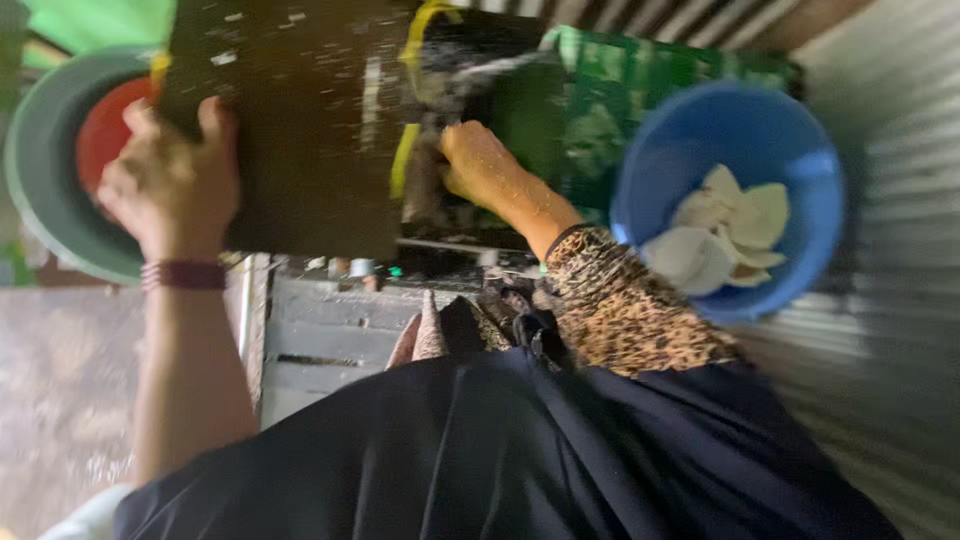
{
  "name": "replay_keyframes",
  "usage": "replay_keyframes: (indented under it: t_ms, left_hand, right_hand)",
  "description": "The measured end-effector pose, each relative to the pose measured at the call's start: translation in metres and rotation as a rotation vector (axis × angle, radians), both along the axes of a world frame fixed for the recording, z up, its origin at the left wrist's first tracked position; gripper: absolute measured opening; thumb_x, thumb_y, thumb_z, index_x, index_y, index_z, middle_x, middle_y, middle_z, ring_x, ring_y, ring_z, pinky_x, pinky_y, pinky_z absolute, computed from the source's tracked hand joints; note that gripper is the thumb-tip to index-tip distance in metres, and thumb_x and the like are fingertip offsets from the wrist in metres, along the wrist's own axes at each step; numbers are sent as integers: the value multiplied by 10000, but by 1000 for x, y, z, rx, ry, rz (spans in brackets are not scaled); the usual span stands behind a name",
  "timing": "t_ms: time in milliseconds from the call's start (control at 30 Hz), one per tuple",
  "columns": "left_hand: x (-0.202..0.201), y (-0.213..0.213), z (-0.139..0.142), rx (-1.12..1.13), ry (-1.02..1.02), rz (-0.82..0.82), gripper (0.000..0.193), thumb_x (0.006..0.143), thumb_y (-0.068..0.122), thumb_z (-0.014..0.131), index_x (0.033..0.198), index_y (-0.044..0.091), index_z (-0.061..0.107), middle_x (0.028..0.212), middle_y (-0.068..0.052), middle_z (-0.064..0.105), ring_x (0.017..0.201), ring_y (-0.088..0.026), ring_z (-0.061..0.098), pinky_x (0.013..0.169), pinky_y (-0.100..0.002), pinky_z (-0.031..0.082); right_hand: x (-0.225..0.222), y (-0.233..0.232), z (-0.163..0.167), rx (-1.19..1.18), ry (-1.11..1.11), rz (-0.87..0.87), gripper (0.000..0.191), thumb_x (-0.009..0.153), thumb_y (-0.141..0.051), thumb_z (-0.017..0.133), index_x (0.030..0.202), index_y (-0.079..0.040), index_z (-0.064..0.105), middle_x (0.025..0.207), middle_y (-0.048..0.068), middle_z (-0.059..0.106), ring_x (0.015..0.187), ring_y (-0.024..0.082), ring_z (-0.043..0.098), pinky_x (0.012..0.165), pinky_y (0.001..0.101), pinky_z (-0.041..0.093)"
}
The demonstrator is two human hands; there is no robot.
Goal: The person steadies a manual coconut grater machine with one hand and presses coconut halves against the rotating grating drum with the other, moving them back and forth. Grated coconut falls into a blue basin below, and the person occasionally retrieves coconut halves from the basin to continue grating.
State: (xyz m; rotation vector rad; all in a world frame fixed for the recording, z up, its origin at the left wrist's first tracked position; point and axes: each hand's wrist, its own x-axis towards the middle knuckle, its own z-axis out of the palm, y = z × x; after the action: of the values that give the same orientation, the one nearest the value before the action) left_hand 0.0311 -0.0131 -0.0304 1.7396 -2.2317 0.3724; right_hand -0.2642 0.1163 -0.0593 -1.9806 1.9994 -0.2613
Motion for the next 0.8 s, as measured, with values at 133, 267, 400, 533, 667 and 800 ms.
replay_keyframes:
  t_ms: [133,267,400,533,667,800]
  left_hand:
    - [4,0,0,-18,-62,-55,710,1107,630,564,1215,-72,601,775,-222,720,713,-429,704,729,-547,512]
    - [6,2,-2,124,-5,-27,692,1058,559,472,1248,-97,588,876,-245,724,877,-452,695,885,-544,476]
    - [4,3,1,92,14,-39,690,1055,543,516,1271,-110,571,912,-257,726,872,-463,691,836,-533,476]
    - [2,2,6,64,44,-37,632,1073,558,565,1215,-57,591,917,-254,732,862,-479,696,810,-556,491]
    - [-4,1,4,92,95,17,621,1114,613,607,1191,-3,604,907,-245,736,871,-468,699,829,-544,499]
    - [-8,-6,0,80,149,40,629,1080,619,605,1199,2,601,921,-239,743,854,-470,693,790,-551,488]
  right_hand:
    - [-44,87,25,-768,-381,-323,200,957,-155,686,1091,-40,778,887,143,750,718,289,721,689,370,556]
    - [-151,174,15,-328,234,-757,136,997,-179,663,1016,-102,774,990,120,755,1005,336,689,857,489,557]
    - [-218,237,-33,216,396,-559,484,859,-119,596,1334,-171,675,1460,158,560,1355,423,442,1034,571,411]
    - [-237,255,-55,339,237,-617,438,928,-145,580,1361,-140,650,1424,147,592,1281,375,519,973,533,479]
    - [-241,252,-46,188,-119,-771,400,997,-172,564,1388,-110,624,1388,135,624,1207,328,596,911,495,547]
    - [-220,219,-11,-312,-1109,-727,372,1066,-199,548,1414,-79,599,1352,123,657,1132,281,674,849,457,615]
